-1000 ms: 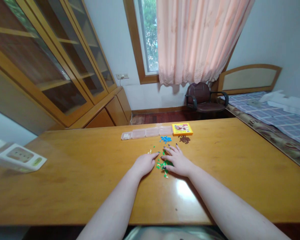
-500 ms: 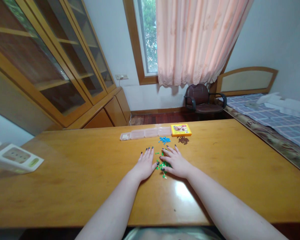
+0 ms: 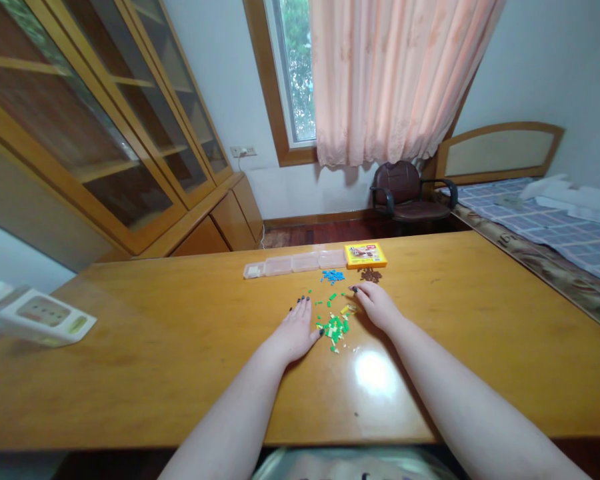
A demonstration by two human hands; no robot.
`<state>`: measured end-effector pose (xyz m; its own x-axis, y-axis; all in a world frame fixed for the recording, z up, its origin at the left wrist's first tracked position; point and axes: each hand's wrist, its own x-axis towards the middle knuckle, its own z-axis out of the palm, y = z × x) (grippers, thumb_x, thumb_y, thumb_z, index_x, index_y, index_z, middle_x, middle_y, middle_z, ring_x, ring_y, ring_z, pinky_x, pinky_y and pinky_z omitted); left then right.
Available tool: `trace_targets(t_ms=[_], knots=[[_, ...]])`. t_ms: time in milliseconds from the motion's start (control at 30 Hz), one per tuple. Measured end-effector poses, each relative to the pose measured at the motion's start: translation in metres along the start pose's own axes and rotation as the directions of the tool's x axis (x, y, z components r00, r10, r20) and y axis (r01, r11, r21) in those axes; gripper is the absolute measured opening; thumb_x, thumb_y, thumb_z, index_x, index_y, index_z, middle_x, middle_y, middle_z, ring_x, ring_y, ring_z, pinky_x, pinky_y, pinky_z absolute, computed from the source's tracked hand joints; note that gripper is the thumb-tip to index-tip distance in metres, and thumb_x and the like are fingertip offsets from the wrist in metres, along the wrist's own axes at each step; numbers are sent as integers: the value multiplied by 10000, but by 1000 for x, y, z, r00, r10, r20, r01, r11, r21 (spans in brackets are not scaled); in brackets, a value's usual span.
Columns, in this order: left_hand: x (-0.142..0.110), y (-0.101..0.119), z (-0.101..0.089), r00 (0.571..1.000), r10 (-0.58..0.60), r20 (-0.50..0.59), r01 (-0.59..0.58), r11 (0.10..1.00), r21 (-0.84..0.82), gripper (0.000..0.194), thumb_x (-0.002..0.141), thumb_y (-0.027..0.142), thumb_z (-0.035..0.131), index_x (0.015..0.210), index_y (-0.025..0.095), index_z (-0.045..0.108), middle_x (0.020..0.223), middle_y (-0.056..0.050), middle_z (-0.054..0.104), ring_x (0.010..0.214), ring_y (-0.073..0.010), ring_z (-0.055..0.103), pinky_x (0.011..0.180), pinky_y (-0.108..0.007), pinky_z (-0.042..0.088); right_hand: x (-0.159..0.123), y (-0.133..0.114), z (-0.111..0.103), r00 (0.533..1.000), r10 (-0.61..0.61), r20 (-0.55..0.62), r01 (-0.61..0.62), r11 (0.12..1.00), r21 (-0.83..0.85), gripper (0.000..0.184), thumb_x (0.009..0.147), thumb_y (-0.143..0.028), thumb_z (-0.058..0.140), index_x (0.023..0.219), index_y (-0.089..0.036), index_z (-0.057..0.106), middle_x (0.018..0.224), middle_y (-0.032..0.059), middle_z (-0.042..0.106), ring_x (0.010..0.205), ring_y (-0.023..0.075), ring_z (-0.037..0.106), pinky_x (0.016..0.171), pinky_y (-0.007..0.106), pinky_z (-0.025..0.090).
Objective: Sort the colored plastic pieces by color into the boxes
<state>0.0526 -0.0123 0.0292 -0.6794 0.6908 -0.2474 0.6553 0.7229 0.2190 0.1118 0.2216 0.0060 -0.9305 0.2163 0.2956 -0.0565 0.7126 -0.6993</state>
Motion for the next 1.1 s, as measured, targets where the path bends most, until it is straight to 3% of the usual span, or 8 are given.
trace_targets(t_ms=[167, 267, 433, 600, 800, 933, 1100], knots=[[-7, 10, -14, 997, 47, -64, -48, 999, -10, 467, 905, 343, 326, 1320, 150, 418, 1316, -135, 518, 1156, -246, 529, 955, -348, 416, 5, 14, 1, 983, 159, -90, -142, 975, 172, 391, 880, -356, 345, 886, -144, 674, 843, 88, 678, 833, 218, 610, 774, 335, 459], [-8, 16, -19, 992, 46, -115, -43, 999, 21, 403, 893, 252, 333, 1260, 186, 487, 1130, -106, 636, 991, -224, 609, 851, -328, 464, 6, 15, -5, 983, 178, -43, -171, 975, 142, 366, 865, -362, 379, 904, -149, 673, 847, 77, 683, 808, 211, 610, 751, 323, 461], [-3, 15, -18, 952, 208, -223, -217, 976, -17, 373, 805, 117, 407, 1090, 223, 624, 1016, -49, 654, 954, -185, 584, 875, -301, 440, 2, 7, -16, 985, 109, 137, -102, 993, -58, 295, 825, -291, 488, 1027, -189, 677, 964, 71, 682, 834, 199, 602, 776, 315, 457], [0, 12, -14, 939, 272, -209, -281, 960, -14, 352, 775, 107, 434, 961, 247, 698, 969, -31, 658, 940, -184, 564, 900, -320, 426, -4, -9, -18, 951, -51, 306, 82, 993, -89, 318, 799, -181, 490, 1044, -212, 690, 967, 62, 666, 849, 180, 592, 798, 289, 444], [1, 13, -9, 920, 306, -245, -316, 949, -2, 461, 774, 102, 447, 1187, 248, 590, 1208, -29, 590, 1126, -193, 479, 1020, -356, 345, -8, -24, -23, 910, -112, 398, 192, 967, -168, 311, 825, -238, 508, 1080, -268, 683, 827, 41, 582, 752, 153, 562, 721, 252, 416], [1, 13, -5, 934, 281, -219, -284, 959, 21, 488, 807, 147, 430, 1282, 223, 510, 1345, -50, 488, 1244, -215, 384, 1080, -402, 276, -7, -24, -27, 906, -100, 412, 214, 946, -242, 302, 877, -354, 469, 865, -217, 738, 761, 39, 565, 680, 138, 537, 664, 250, 378], [1, 11, -6, 954, 249, -168, -247, 968, 32, 434, 832, 188, 439, 1235, 298, 557, 1367, -31, 465, 1272, -241, 363, 1094, -455, 238, -6, -23, -32, 931, -44, 362, 172, 929, -328, 422, 899, -359, 423, 608, -178, 670, 674, 30, 536, 596, 123, 487, 571, 257, 314]])
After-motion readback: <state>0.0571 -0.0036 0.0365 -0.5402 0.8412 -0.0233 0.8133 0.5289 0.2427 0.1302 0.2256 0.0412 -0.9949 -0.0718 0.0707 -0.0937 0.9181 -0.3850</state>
